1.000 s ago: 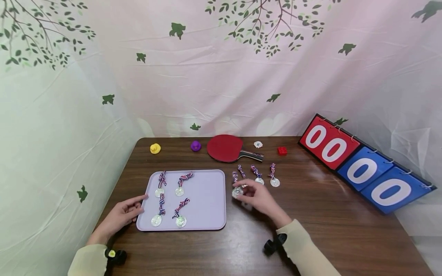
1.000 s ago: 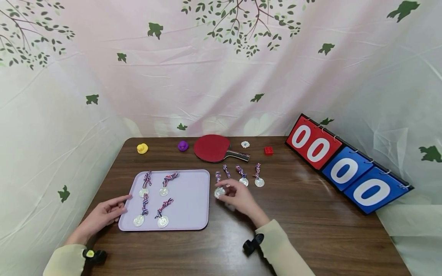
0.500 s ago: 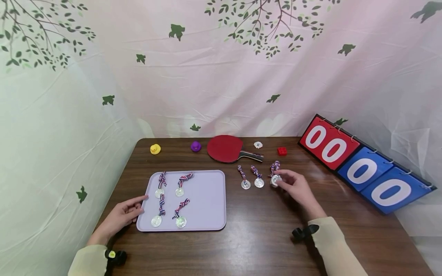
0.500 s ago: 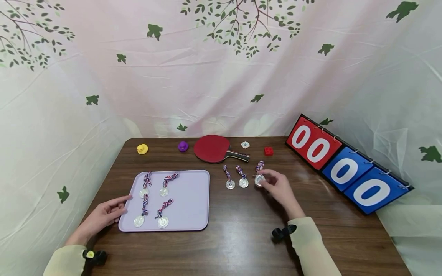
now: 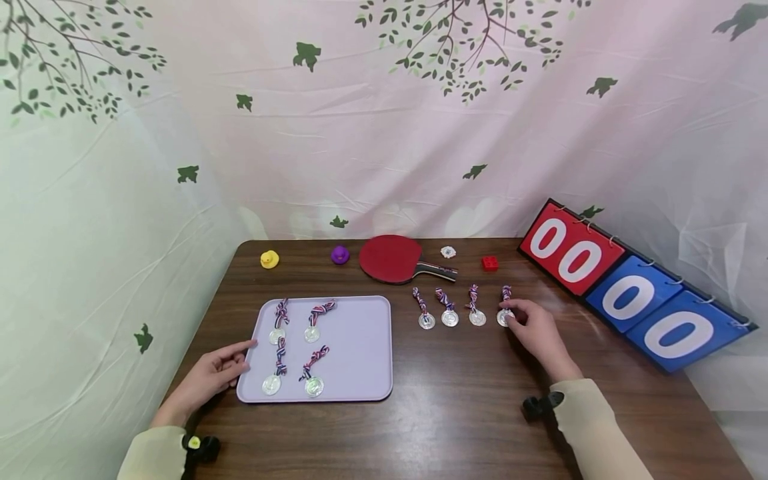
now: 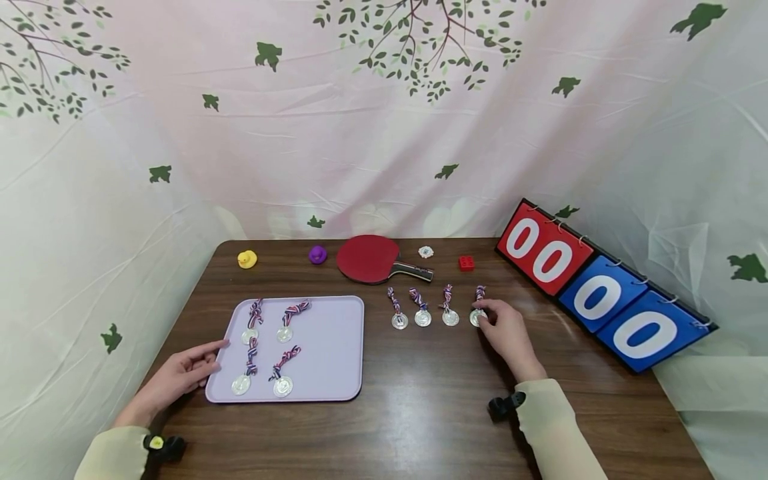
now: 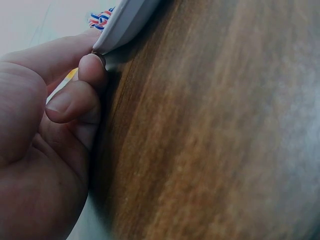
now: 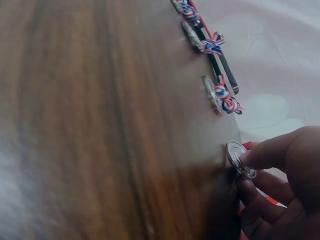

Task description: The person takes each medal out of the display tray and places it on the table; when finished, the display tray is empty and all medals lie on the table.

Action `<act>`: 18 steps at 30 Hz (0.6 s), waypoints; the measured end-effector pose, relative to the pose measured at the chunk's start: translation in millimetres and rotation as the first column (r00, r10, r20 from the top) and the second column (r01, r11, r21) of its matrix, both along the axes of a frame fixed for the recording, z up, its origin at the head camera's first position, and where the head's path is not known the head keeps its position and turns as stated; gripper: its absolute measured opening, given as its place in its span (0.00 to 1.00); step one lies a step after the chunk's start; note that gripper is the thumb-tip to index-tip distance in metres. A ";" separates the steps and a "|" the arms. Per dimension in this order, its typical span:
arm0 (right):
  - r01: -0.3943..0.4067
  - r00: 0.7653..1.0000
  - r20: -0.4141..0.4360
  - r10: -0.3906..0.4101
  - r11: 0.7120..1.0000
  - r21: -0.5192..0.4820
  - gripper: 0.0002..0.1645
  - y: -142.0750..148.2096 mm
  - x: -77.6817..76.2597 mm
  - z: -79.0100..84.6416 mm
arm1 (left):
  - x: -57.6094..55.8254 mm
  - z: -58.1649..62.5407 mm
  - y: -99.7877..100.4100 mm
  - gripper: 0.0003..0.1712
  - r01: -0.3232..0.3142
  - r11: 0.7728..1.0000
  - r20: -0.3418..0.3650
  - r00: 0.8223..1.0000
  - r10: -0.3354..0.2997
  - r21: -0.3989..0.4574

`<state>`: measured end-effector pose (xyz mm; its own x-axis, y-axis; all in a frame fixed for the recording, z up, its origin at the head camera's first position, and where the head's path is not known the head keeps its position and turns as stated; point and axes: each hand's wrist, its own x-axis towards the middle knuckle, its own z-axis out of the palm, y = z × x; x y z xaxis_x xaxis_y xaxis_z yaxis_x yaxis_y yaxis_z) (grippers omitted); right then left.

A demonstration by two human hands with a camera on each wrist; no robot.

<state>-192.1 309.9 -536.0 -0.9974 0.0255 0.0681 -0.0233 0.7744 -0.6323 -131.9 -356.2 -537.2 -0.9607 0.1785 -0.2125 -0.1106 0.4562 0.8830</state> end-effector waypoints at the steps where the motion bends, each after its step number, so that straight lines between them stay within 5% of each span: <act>1: 0.000 1.000 -0.011 0.000 1.000 0.010 0.18 -0.7 0.3 -1.3 | 0.1 0.2 0.2 0.27 -0.003 1.000 0.000 1.000 0.003 0.001; 12: 0.002 0.998 -0.070 0.002 0.998 0.058 0.15 -5.2 1.1 -2.6 | -1.2 -3.9 -3.2 0.26 -0.024 0.999 0.031 0.999 0.025 -0.034; 18: 0.039 0.986 -0.163 -0.038 0.999 0.001 0.15 -22.3 1.4 1.1 | -2.0 -4.1 -4.2 0.26 -0.019 0.999 0.025 0.999 0.020 -0.037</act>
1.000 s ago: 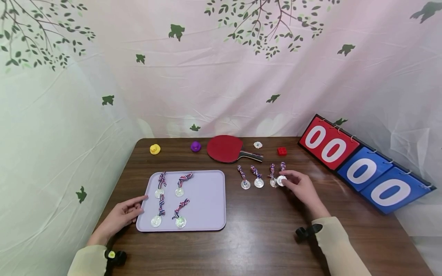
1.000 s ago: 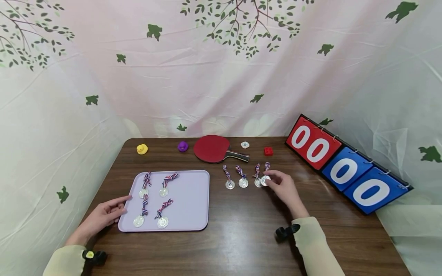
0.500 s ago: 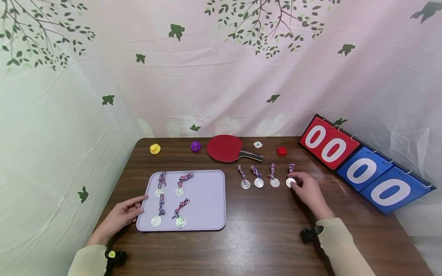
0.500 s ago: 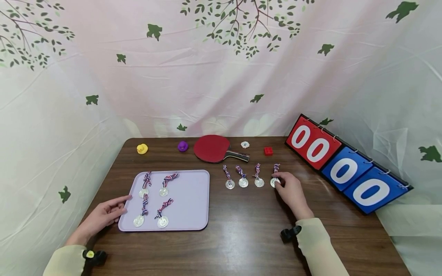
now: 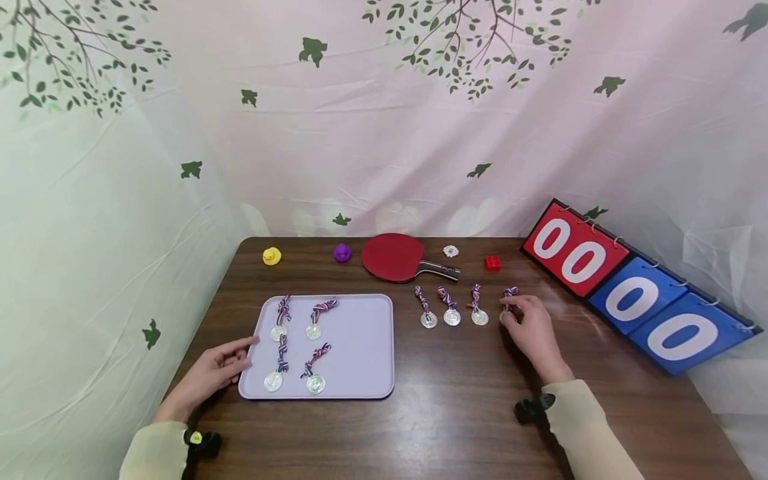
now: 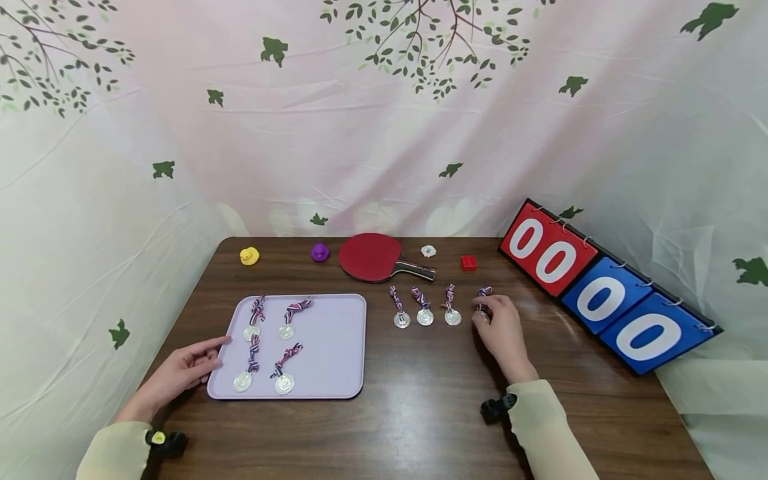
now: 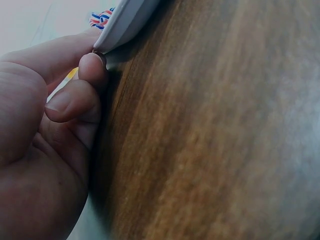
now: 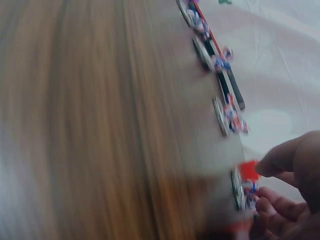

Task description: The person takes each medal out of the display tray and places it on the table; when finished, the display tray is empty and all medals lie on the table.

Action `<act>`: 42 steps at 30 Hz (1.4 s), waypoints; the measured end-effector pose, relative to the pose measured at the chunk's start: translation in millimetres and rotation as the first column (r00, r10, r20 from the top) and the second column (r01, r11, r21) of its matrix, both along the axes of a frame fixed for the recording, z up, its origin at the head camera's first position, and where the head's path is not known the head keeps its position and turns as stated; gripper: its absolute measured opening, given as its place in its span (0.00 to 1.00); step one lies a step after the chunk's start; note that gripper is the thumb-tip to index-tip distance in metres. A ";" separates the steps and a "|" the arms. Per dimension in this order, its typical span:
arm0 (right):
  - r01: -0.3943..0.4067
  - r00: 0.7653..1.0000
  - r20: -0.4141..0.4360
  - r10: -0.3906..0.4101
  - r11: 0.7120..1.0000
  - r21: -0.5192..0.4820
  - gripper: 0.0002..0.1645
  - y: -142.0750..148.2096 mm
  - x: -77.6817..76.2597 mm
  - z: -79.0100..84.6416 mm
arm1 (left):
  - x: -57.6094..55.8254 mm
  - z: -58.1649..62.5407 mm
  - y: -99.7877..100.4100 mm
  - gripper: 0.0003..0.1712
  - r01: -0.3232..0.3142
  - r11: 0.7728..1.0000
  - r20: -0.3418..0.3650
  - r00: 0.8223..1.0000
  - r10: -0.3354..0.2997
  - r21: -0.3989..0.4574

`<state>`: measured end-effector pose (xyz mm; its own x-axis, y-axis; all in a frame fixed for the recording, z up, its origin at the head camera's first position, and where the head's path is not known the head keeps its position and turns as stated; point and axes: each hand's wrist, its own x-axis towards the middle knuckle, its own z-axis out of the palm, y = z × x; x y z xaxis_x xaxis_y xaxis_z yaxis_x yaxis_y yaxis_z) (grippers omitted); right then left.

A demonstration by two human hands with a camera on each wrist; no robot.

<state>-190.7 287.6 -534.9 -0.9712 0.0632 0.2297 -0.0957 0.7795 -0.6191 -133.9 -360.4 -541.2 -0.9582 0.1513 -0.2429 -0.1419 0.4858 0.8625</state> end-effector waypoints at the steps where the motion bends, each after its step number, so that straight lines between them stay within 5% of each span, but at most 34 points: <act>1: 0.004 1.000 -0.012 -0.004 1.000 -0.012 0.14 -5.7 0.1 1.3 | -0.2 0.0 -0.1 0.26 0.000 1.000 0.002 1.000 0.000 -0.003; 6: -0.056 0.993 -0.108 0.050 0.997 -0.049 0.13 -44.4 0.8 9.2 | -0.7 -0.3 -0.1 0.26 -0.001 1.000 0.022 1.000 0.001 -0.004; 14: -0.322 0.940 -0.145 0.309 0.944 -0.073 0.15 -128.2 11.9 19.2 | -0.8 -1.7 -1.1 0.26 -0.001 1.000 0.012 1.000 0.001 0.000; 18: -0.450 0.890 -0.115 0.440 0.890 -0.074 0.14 -167.9 21.3 15.6 | -1.1 -1.1 0.1 0.26 -0.003 1.000 0.013 1.000 0.003 0.002; 26: -0.681 0.731 -0.067 0.679 0.733 -0.006 0.10 -239.2 48.2 20.0 | 0.5 1.2 0.6 0.26 -0.009 1.000 0.016 1.000 0.009 0.008; 30: -0.736 0.672 -0.032 0.739 0.673 0.079 0.11 -265.3 60.1 19.5 | 0.5 1.7 1.3 0.26 -0.005 1.000 0.011 1.000 0.005 0.009; 36: -0.774 0.620 0.010 0.785 0.609 0.176 0.13 -291.7 69.6 15.2 | -0.7 1.7 2.2 0.26 -0.009 1.000 0.018 1.000 0.009 0.001; 42: -0.764 0.612 0.041 0.790 0.577 0.289 0.15 -305.1 70.7 7.6 | -0.1 1.6 1.2 0.26 -0.012 1.000 0.025 1.000 0.012 0.004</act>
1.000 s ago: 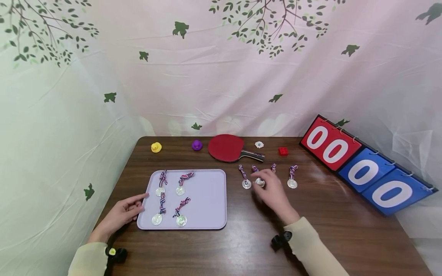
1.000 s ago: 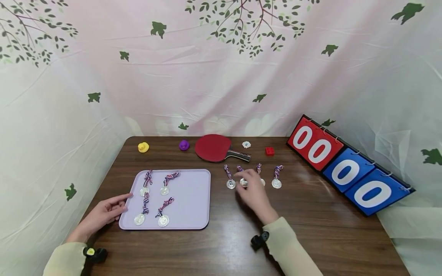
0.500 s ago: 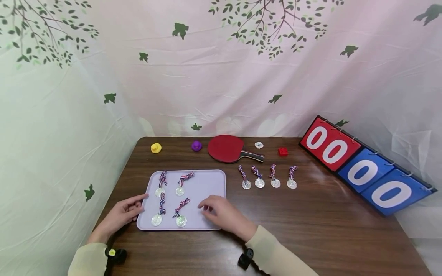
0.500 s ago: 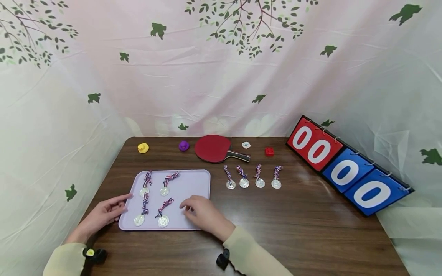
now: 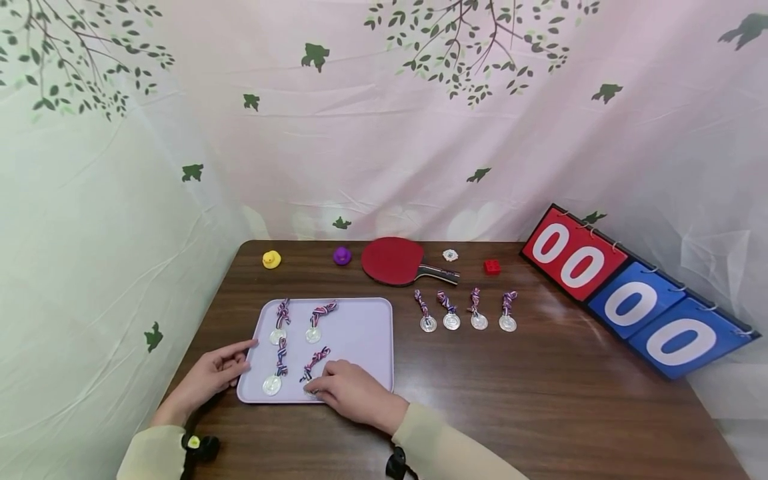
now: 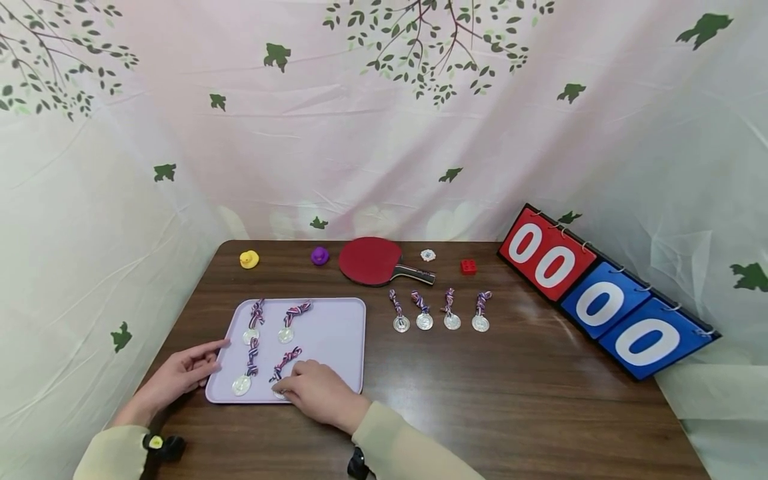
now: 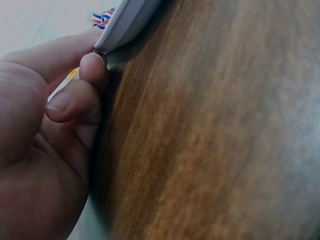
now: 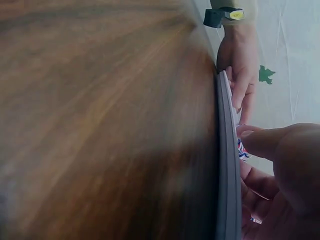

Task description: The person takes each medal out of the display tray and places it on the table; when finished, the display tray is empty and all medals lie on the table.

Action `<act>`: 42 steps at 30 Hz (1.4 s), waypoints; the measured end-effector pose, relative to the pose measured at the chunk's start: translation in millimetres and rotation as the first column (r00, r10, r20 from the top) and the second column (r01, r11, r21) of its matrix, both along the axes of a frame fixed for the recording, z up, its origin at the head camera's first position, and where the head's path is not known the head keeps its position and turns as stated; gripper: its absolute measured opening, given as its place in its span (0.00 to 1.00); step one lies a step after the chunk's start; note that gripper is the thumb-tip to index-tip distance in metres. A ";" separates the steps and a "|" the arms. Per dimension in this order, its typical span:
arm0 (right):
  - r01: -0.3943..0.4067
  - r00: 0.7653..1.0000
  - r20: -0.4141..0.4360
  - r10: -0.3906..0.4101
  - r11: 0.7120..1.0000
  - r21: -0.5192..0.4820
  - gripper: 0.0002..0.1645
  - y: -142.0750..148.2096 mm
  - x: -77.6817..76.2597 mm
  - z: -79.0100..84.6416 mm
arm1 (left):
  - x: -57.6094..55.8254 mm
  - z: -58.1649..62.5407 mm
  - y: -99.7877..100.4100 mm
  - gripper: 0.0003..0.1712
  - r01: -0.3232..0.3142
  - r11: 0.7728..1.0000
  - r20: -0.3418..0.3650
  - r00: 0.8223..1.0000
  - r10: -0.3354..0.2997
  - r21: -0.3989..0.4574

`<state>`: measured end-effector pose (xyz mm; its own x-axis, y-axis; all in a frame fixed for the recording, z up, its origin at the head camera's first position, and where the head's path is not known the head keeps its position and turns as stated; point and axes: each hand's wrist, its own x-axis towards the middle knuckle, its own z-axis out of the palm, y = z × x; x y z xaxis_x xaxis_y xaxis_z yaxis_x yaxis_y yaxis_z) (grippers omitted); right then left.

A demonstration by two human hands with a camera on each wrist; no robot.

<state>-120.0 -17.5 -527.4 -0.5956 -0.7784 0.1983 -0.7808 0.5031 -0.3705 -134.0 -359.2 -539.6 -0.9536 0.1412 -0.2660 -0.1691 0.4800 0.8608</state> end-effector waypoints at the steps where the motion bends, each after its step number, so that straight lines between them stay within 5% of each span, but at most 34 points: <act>1: -0.002 1.000 -0.020 0.002 1.000 0.010 0.15 -1.0 -0.1 -0.1 | 0.1 -0.1 0.0 0.26 -0.003 1.000 0.000 1.000 0.003 0.001; 14: 0.013 0.993 -0.114 0.002 0.992 0.124 0.16 -9.3 -3.0 1.8 | 1.0 -0.5 0.4 0.26 -0.002 1.000 -0.017 1.000 0.002 0.002; 20: 0.025 0.992 -0.126 -0.012 0.995 0.102 0.15 -11.1 -4.8 -0.8 | 1.2 -1.1 0.6 0.26 -0.002 1.000 -0.016 1.000 0.002 0.013; 28: 0.028 0.999 0.022 -0.029 0.999 0.041 0.12 -7.6 -7.1 3.0 | 0.2 -1.7 -0.4 0.26 0.000 1.000 -0.017 1.000 0.000 0.005; 34: 0.068 0.982 0.174 -0.072 0.997 0.029 0.12 -7.8 -8.8 3.1 | -0.5 -3.5 -0.8 0.27 0.001 1.000 -0.005 1.000 -0.001 -0.004; 42: 0.086 0.975 0.210 -0.075 0.995 -0.041 0.14 -7.3 -9.6 3.4 | -0.6 -3.2 0.0 0.27 -0.006 1.000 0.005 1.000 0.006 -0.002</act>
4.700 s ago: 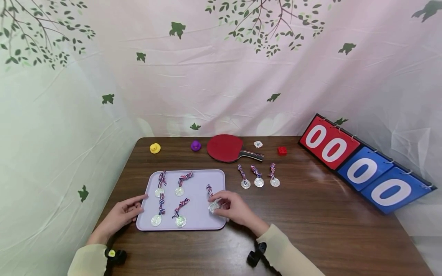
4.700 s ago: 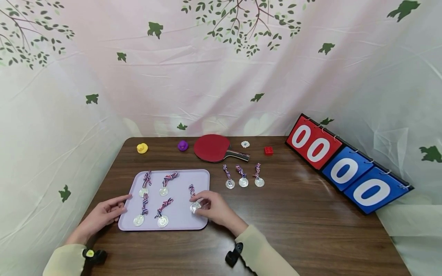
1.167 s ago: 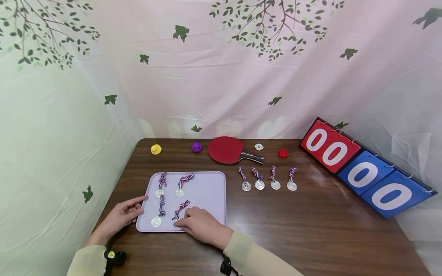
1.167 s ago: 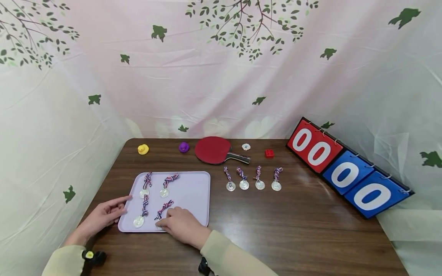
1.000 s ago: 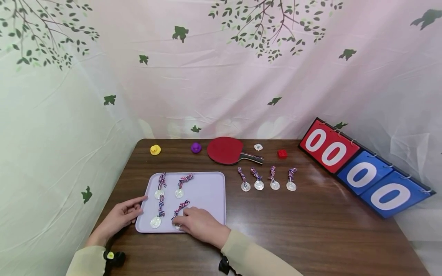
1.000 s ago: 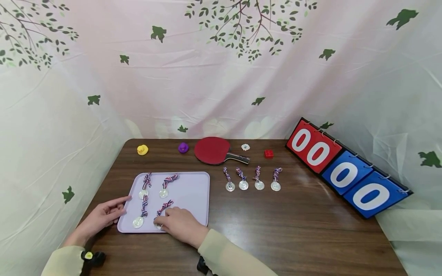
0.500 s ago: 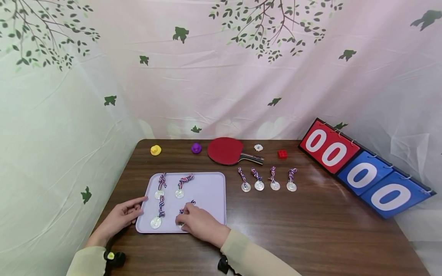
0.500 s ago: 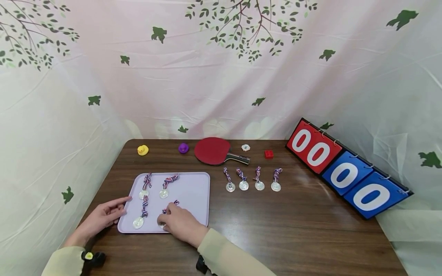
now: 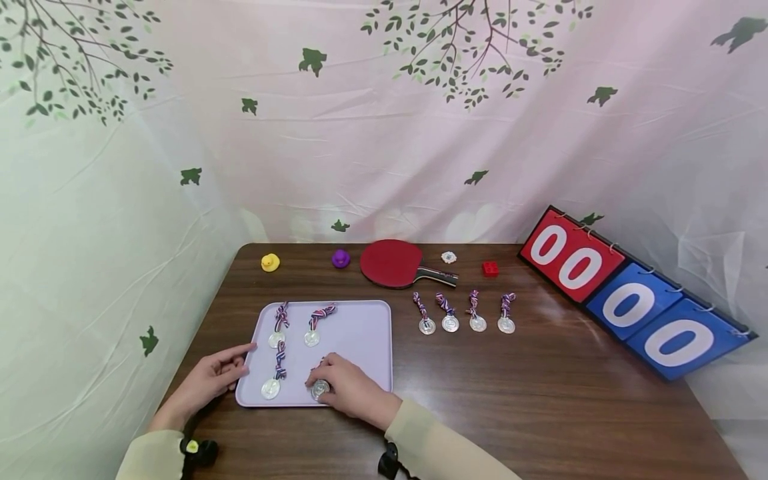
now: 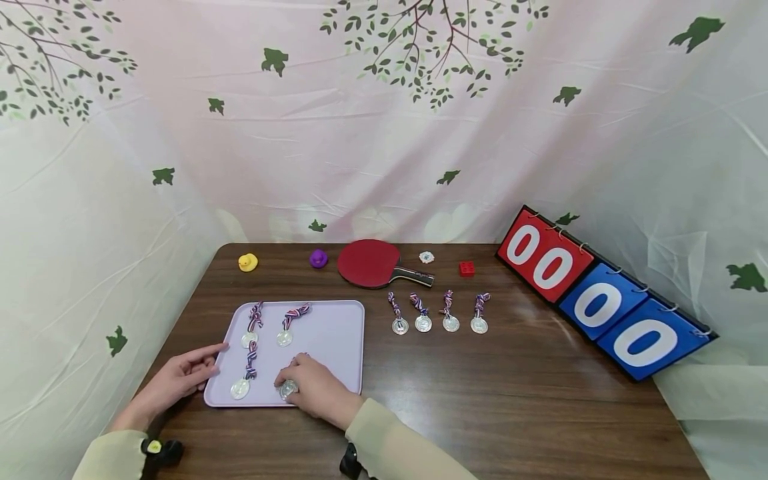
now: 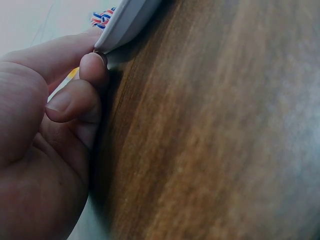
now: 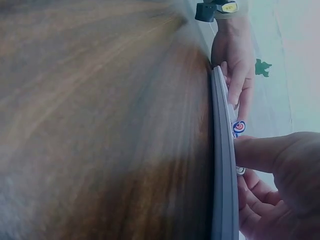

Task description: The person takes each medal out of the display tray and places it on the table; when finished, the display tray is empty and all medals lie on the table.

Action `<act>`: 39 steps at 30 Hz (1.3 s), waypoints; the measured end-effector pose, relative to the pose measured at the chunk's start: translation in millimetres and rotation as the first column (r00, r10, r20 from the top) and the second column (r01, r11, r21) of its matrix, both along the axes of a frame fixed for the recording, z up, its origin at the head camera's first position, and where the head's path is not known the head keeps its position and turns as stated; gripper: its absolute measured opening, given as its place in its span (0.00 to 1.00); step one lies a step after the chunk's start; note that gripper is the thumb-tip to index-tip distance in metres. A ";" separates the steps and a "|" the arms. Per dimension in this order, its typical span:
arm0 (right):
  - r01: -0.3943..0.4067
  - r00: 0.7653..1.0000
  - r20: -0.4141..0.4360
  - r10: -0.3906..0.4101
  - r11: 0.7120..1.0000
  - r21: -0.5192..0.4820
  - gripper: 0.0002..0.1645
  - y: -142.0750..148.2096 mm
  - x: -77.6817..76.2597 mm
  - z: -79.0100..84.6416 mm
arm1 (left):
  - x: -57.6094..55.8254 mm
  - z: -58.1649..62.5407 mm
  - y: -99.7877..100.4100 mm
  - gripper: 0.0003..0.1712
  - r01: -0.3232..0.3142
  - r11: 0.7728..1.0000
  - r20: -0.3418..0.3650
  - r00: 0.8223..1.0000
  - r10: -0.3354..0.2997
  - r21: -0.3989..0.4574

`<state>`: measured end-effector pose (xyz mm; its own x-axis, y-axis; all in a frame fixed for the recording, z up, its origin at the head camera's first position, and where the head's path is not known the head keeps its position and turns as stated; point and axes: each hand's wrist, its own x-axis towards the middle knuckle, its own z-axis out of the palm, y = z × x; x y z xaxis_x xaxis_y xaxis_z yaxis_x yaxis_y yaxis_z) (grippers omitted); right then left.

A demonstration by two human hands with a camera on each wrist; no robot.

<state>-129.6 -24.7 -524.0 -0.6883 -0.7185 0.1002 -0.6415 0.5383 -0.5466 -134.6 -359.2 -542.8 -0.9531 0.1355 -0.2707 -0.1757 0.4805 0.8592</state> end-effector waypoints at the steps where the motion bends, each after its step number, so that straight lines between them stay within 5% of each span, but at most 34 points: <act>1: 0.003 1.000 0.003 -0.003 1.000 -0.001 0.15 0.1 -0.2 -0.2 | 0.1 0.3 0.2 0.27 0.000 1.000 0.001 1.000 0.000 -0.002; 16: -0.002 1.000 0.007 0.002 1.000 -0.023 0.20 5.1 -0.3 -2.6 | 1.2 1.0 1.4 0.27 0.001 1.000 0.013 1.000 -0.001 0.000; 22: 0.012 0.996 0.093 -0.002 0.993 -0.116 0.21 11.4 -1.8 -4.1 | 1.1 0.2 1.1 0.27 0.004 1.000 0.002 1.000 -0.004 0.002; 32: 0.067 0.974 0.225 0.016 0.931 -0.358 0.20 32.6 -12.0 -5.8 | 0.8 0.6 1.4 0.27 -0.003 1.000 0.002 1.000 0.003 -0.007; 39: 0.144 0.955 0.294 -0.018 0.900 -0.411 0.22 66.1 -16.5 -6.0 | 0.5 2.0 1.4 0.27 -0.007 1.000 0.005 1.000 0.007 -0.007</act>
